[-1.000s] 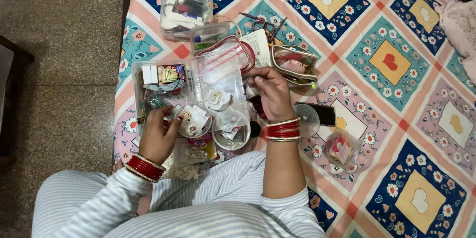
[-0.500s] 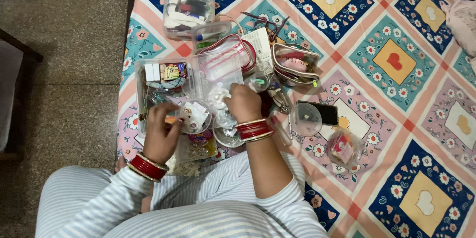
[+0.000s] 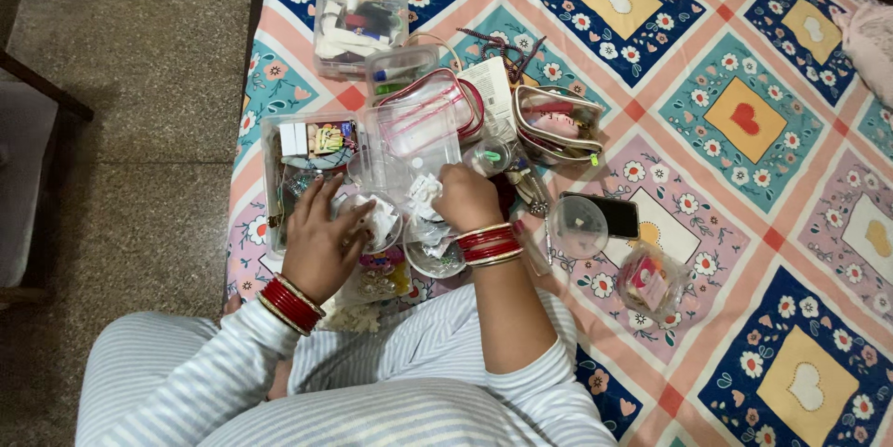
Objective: The person sits at a bed covered with small plastic containers and pouches of jewelry. They pick up jewelry pieces, wrap them in small plastic bags, and place the wrapped pieces into the storage containers, working through the items one at a time.
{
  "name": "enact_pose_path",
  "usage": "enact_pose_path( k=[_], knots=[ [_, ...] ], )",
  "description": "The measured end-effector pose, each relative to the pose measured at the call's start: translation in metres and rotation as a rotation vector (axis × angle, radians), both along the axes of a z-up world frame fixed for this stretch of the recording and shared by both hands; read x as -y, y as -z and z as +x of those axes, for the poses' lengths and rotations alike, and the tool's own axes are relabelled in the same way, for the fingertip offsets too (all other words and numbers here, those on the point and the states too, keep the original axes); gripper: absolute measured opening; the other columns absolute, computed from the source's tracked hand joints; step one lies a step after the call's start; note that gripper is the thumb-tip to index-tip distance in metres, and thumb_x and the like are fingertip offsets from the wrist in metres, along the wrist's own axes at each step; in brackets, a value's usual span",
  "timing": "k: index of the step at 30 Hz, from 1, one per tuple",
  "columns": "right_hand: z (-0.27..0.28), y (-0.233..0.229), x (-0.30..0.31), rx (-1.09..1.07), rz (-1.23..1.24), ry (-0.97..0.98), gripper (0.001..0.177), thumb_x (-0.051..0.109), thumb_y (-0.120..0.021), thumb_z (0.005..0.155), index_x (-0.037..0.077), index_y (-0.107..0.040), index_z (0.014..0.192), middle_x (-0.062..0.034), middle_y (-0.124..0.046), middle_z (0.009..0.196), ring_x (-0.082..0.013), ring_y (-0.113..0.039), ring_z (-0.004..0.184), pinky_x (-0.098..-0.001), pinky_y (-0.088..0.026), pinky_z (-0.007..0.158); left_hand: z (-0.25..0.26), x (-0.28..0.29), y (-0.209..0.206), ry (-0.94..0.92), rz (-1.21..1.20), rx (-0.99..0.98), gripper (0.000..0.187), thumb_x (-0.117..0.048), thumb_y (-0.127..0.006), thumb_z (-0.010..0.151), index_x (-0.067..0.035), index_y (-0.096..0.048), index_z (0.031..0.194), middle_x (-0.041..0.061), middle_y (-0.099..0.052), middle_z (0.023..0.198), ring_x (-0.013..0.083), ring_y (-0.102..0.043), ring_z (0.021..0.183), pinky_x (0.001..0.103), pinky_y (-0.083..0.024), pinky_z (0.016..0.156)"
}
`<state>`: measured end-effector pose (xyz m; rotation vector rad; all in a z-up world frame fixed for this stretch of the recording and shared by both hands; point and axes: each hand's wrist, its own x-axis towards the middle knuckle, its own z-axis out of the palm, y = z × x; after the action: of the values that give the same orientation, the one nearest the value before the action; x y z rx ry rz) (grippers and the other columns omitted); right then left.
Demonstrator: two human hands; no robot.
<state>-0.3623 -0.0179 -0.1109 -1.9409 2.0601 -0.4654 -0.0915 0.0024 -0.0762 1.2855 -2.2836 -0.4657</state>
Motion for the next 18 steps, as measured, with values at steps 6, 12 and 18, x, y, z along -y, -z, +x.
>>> enact_pose_path(
  k=[6, 12, 18],
  knots=[
    [-0.029, -0.011, 0.002, 0.744, 0.194, 0.012, 0.03, 0.019, -0.09, 0.08, 0.0, -0.068, 0.086, -0.0041, -0.063, 0.072, -0.0113, -0.056, 0.065, -0.03, -0.047, 0.058, -0.003, 0.002, 0.0, 0.01, 0.013, 0.002, 0.04, -0.03, -0.071, 0.086, -0.027, -0.073, 0.126, 0.019, -0.043, 0.154, 0.0433, -0.03, 0.146, 0.059, -0.03, 0.11],
    [-0.029, -0.035, -0.006, 1.162, 0.213, -0.036, 0.014, 0.014, -0.079, 0.091, 0.005, -0.069, 0.087, 0.0064, -0.062, 0.075, -0.0027, -0.05, 0.062, -0.0213, -0.04, 0.055, -0.002, 0.004, -0.006, 0.006, 0.04, -0.145, 0.046, -0.026, -0.067, 0.089, -0.015, -0.065, 0.134, 0.015, -0.047, 0.153, 0.0404, -0.032, 0.148, 0.057, -0.026, 0.116],
    [-0.025, -0.048, -0.014, 1.222, 0.134, -0.053, 0.015, 0.009, -0.081, 0.089, 0.004, -0.067, 0.089, 0.0056, -0.062, 0.081, -0.0023, -0.054, 0.072, -0.0206, -0.045, 0.064, -0.006, 0.009, -0.021, 0.061, 0.038, -0.3, 0.042, -0.018, -0.068, 0.092, -0.011, -0.063, 0.133, 0.013, -0.06, 0.142, 0.0355, -0.048, 0.139, 0.05, -0.036, 0.114]
  ],
)
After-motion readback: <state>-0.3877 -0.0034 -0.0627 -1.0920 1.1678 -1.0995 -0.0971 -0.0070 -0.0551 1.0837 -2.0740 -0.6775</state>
